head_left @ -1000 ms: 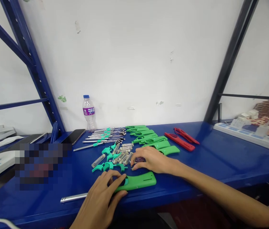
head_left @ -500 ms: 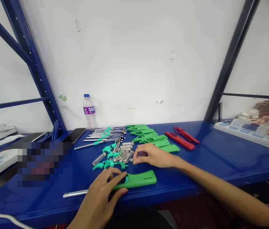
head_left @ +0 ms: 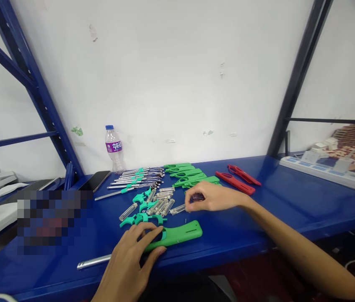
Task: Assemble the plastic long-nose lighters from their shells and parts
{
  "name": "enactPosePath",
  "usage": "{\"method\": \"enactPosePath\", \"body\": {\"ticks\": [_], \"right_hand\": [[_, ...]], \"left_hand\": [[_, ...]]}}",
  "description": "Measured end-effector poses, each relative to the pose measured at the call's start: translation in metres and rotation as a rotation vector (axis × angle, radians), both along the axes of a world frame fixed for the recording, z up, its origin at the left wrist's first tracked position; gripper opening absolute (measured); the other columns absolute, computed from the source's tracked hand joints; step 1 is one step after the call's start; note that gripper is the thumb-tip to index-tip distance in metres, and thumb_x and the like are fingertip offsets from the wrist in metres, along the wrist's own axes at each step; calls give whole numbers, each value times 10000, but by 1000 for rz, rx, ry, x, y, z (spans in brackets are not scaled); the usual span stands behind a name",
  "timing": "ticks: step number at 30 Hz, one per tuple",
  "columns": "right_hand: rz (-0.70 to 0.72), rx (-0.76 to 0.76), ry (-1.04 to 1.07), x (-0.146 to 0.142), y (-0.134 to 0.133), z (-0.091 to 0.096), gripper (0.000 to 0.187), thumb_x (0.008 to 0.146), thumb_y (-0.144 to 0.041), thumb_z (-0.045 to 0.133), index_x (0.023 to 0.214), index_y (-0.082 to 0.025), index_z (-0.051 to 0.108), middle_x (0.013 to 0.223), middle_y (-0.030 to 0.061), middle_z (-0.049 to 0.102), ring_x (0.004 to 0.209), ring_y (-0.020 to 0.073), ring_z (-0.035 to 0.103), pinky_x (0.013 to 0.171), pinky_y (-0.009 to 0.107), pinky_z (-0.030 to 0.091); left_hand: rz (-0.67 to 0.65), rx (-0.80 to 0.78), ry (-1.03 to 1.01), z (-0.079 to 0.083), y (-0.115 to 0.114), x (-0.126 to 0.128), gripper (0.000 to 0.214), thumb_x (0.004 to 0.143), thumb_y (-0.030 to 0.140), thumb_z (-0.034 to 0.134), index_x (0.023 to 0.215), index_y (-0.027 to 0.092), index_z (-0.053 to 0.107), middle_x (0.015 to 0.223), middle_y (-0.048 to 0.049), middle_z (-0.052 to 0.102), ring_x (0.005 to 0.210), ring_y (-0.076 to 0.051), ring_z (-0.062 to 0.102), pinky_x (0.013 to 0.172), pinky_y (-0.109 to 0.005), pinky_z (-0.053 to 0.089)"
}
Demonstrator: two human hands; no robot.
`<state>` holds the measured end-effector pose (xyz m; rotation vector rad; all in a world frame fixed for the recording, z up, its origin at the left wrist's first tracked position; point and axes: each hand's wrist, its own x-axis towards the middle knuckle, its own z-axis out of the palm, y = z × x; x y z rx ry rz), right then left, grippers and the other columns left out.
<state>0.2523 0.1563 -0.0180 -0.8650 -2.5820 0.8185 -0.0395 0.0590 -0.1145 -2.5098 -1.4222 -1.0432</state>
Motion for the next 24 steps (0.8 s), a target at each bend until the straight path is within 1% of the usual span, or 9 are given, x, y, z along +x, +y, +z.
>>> {"method": "enactPosePath", "body": {"ticks": [3,5,8,11,13,17,19,21,24], "right_hand": [[45,-3,-56,-1,3,-6,166,904,-366,817,963,-211,807,710,-47,591,626,122,503,602,248,334],[61,-3,-82,-2,7,-12,188,886,-384,846,973,-220,815,696,-58,569,619,118,493,603,246,326],[53,1,-99,-5,11,-19,188,931,-386,812,904,-200,815,710,-44,617,634,123,514,613,247,333],[49,15,-108,-8,12,-23,180,957,-345,792,872,-187,810,769,-20,686,678,133,563,630,250,351],[44,33,-109,-9,10,-22,162,954,-322,798,867,-186,806,787,-15,700,691,136,574,639,251,356],[14,64,-78,-7,6,-17,190,990,-365,756,918,-193,792,794,-14,703,674,140,575,629,253,363],[0,78,-56,-6,5,-16,175,986,-380,760,980,-208,790,842,-10,717,720,150,607,650,254,383],[-4,92,-42,-7,7,-18,178,940,-372,818,1048,-233,792,939,-4,731,829,166,647,713,255,411],[-12,101,-51,-12,10,-27,141,894,-330,869,981,-235,811,963,2,724,895,184,655,769,265,423]], "left_hand": [[-13,-27,-25,2,1,-2,278,1006,414,673,1254,349,780,1183,-41,766,1042,-254,770,881,-366,676],[-39,-48,-27,3,1,-4,278,991,397,699,1254,357,778,1186,-32,766,1046,-246,772,884,-347,674],[-65,-73,-15,4,2,-6,300,975,349,726,1271,370,768,1195,-20,761,1055,-237,771,898,-337,670],[-55,-83,-5,5,2,-7,300,982,340,718,1278,374,763,1197,-22,758,1062,-238,767,902,-338,668],[-61,-87,-2,5,1,-7,299,996,359,705,1290,366,757,1185,-31,757,1050,-234,767,890,-329,668],[-68,-84,-18,5,0,-5,300,1002,383,699,1294,347,760,1158,-46,760,1029,-237,765,867,-327,672],[-67,-90,-23,6,-1,-4,302,1001,379,698,1295,347,763,1154,-48,762,1026,-240,765,866,-331,673],[-64,-93,-30,7,-1,-3,300,999,376,696,1289,344,767,1145,-47,762,1017,-240,767,864,-333,674],[-62,-90,-35,6,-1,-2,292,998,367,694,1280,344,769,1131,-39,758,1008,-234,766,857,-332,675]]}}
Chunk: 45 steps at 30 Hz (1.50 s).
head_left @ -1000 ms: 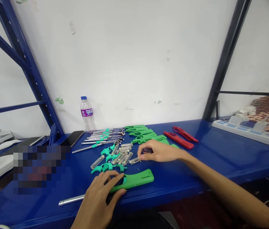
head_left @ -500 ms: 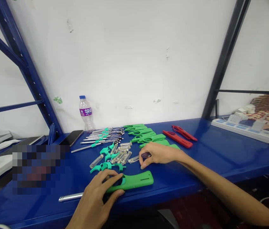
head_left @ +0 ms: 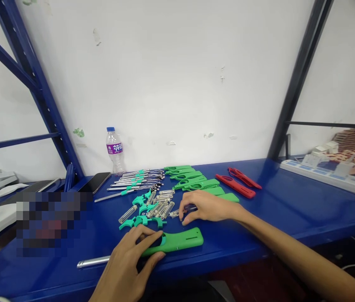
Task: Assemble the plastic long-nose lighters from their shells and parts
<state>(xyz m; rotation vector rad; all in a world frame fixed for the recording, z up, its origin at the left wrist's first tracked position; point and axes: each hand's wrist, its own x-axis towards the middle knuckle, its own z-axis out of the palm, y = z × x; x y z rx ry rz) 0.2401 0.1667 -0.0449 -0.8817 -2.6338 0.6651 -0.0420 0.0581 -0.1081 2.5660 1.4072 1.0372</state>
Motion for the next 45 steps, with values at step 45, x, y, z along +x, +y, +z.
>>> {"method": "enactPosePath", "body": {"ticks": [45], "right_hand": [[-427,219,484,18,-88,-47,140,1029,-204,668,996,-258,793,989,2,817,883,192,763,811,271,529]], "left_hand": [[-5,113,35,-9,1,2,295,1060,397,602,1320,318,716,1159,-52,726,1016,-242,741,855,-362,664]]}}
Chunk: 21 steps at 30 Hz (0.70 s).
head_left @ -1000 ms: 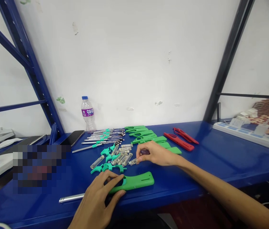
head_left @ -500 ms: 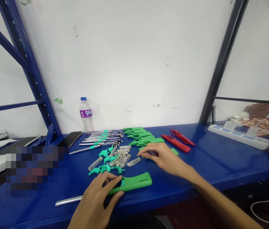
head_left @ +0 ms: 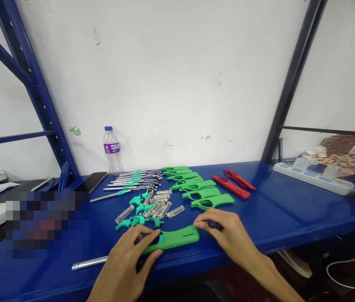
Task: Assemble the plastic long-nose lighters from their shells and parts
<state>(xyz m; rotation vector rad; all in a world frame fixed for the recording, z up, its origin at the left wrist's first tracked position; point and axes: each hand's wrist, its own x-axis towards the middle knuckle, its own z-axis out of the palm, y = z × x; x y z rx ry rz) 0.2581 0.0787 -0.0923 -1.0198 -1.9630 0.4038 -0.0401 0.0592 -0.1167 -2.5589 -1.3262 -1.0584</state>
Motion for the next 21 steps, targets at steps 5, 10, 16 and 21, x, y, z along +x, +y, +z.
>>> {"method": "enactPosePath", "body": {"ticks": [5,10,16,21], "right_hand": [[31,0,-73,-3,-2,-1,180,1047,-156,613,1021,-248,766,1017,8,793,915,183,744,831,274,514],[48,31,-105,1,-2,-7,312,1029,-51,529,1046,-253,766,1049,6,782,928,168,741,842,263,522],[27,70,-127,1,-4,-10,337,1008,-37,542,1093,-261,780,1080,6,786,925,165,746,839,257,533],[7,75,-182,0,-3,-13,385,993,-20,508,1121,-264,779,1093,12,777,910,168,745,824,263,533]], "left_hand": [[-6,17,-3,3,-1,2,290,1060,379,596,1312,306,719,1126,-52,727,981,-240,743,830,-360,667],[11,6,5,3,-1,2,295,1053,378,602,1312,308,724,1148,-55,733,1004,-251,745,837,-370,670],[2,7,8,2,-1,2,296,1058,373,588,1311,303,724,1150,-60,735,1002,-251,744,847,-370,666],[7,35,6,0,-1,2,295,1056,378,594,1311,302,722,1135,-58,730,988,-248,743,830,-370,668]]}}
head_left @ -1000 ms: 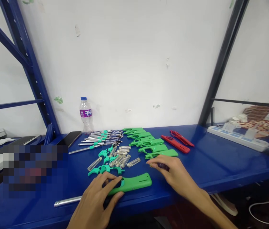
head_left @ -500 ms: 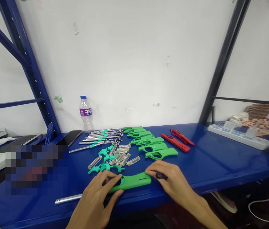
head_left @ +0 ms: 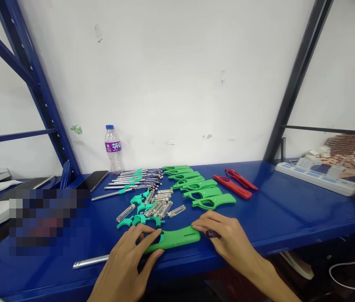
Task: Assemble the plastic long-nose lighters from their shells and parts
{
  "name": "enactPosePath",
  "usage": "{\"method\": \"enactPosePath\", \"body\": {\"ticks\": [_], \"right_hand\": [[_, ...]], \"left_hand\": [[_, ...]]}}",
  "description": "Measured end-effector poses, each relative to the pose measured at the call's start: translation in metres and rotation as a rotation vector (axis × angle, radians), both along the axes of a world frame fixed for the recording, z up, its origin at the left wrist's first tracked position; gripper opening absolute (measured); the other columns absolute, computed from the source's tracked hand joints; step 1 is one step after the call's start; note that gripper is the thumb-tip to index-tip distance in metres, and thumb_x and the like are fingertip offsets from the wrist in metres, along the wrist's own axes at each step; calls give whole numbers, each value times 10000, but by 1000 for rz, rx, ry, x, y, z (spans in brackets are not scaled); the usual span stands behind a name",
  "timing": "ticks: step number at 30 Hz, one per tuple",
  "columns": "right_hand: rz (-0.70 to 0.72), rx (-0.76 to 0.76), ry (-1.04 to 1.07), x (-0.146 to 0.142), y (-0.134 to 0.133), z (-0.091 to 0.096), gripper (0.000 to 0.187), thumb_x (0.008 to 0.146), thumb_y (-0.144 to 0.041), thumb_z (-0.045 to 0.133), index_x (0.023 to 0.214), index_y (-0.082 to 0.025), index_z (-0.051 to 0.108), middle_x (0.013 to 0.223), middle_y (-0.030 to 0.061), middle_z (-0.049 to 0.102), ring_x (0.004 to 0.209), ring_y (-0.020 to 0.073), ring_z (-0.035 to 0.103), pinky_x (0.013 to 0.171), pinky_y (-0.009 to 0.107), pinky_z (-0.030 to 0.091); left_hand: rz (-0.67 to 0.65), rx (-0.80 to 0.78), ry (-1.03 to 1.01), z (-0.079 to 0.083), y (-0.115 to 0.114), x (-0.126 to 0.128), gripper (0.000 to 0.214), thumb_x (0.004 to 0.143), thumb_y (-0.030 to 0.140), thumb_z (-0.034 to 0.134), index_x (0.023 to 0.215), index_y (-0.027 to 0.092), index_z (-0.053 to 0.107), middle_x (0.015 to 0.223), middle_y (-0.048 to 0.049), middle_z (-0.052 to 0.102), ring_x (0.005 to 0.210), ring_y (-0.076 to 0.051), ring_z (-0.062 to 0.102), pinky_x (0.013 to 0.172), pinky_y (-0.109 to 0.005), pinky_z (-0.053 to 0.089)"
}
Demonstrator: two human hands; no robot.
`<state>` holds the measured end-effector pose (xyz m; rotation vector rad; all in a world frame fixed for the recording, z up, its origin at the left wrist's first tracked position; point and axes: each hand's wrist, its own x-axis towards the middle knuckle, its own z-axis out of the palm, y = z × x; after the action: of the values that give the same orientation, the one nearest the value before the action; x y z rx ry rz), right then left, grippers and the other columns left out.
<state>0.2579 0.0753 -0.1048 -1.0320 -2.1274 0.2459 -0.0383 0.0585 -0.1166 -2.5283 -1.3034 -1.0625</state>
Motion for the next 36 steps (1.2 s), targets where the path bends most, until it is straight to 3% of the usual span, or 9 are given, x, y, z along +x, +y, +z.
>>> {"method": "enactPosePath", "body": {"ticks": [7,11,16,20,24,26,29,32,36], "right_hand": [[-31,7,-178,3,-6,5,423,967,-38,489,1192,-273,759,1157,44,757,942,194,742,795,287,511],[-54,63,-298,5,-13,6,426,998,-115,493,1329,-271,711,1228,82,743,967,216,745,670,282,445],[-35,26,-257,4,-13,6,445,1033,-142,488,1401,-286,692,1202,71,747,959,216,748,686,295,472],[8,-26,-16,2,-9,8,341,1078,-210,516,1289,-289,772,1131,59,772,916,203,745,820,314,543],[-93,18,330,6,-8,16,272,1073,-354,591,1013,-241,831,922,57,776,834,215,718,769,309,531],[-86,-55,487,8,-8,26,369,1046,-489,616,873,-220,800,786,49,708,718,200,645,672,301,490],[189,-349,857,5,-6,48,580,1014,-680,519,729,-199,670,596,-30,391,491,121,293,456,261,275],[440,-698,1116,-8,1,66,546,987,-553,593,596,-221,406,603,-70,243,487,95,125,419,243,152],[530,-730,1214,-28,14,73,556,941,-465,642,570,-232,299,554,-90,199,475,82,84,413,235,119]], "left_hand": [[0,-16,12,-1,0,-1,310,1059,397,596,1325,293,717,1175,-70,724,1014,-252,736,857,-376,660],[-6,-30,4,0,-1,0,306,1065,376,586,1331,293,712,1165,-66,726,1014,-244,733,865,-364,659],[6,8,13,0,-1,0,310,1066,384,587,1334,288,708,1156,-62,727,1008,-246,736,858,-372,662],[-5,26,12,0,0,0,304,1074,412,575,1325,306,709,1150,-52,727,992,-230,739,849,-332,654],[-25,13,40,4,-1,1,361,1093,398,541,1439,359,632,1176,-40,716,1004,-217,729,864,-318,640],[-18,0,88,7,-2,2,434,1097,355,523,1530,382,546,1207,-53,701,1014,-230,716,865,-348,634],[-18,35,227,8,-3,3,575,1061,176,461,1567,445,490,1207,-69,691,931,-243,710,768,-370,622],[-29,90,334,6,-2,2,843,907,-27,382,1549,508,494,1227,-72,687,935,-254,710,762,-383,602],[-34,34,377,3,-1,-1,979,815,-67,421,1595,525,413,1300,-60,672,1030,-257,688,835,-375,585]]}}
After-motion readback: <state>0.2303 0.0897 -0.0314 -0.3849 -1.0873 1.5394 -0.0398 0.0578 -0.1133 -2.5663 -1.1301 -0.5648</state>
